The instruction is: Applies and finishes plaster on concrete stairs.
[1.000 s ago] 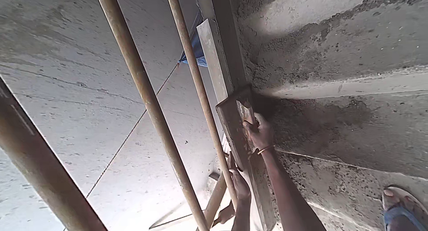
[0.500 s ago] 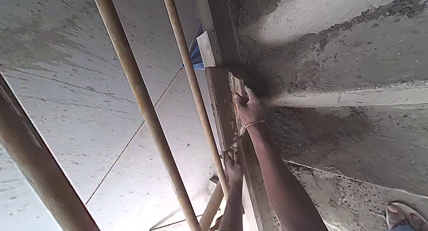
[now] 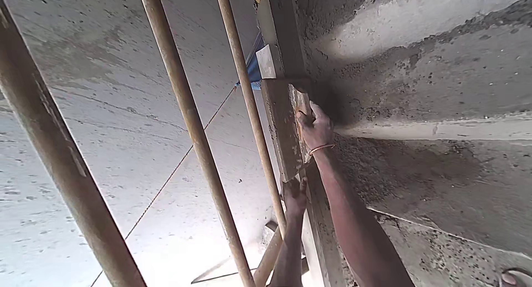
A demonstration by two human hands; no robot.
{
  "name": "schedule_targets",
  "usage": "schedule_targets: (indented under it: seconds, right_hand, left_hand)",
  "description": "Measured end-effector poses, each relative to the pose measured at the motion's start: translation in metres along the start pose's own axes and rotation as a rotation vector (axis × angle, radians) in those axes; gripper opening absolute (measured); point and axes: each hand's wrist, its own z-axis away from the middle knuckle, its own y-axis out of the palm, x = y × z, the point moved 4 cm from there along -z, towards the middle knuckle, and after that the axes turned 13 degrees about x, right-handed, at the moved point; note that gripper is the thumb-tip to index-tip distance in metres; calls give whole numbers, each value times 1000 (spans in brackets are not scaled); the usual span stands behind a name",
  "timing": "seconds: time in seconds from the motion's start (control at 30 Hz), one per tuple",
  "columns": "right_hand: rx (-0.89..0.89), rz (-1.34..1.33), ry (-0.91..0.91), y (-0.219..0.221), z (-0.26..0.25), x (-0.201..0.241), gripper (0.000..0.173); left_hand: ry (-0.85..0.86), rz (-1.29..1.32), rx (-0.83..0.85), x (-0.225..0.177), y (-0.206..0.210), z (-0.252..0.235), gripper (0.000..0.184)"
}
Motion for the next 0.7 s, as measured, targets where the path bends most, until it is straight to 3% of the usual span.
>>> schedule_targets:
  seconds: [0.5,0.7]
  right_hand:
    - [-20,-53,-14,0,-17,-3,56]
    - [-2,-72,-33,0,-26,1,57]
  left_hand:
    - [-64,-76,67,2,-8,2,93]
    - [-79,-198,67,-5,-7,-3,90]
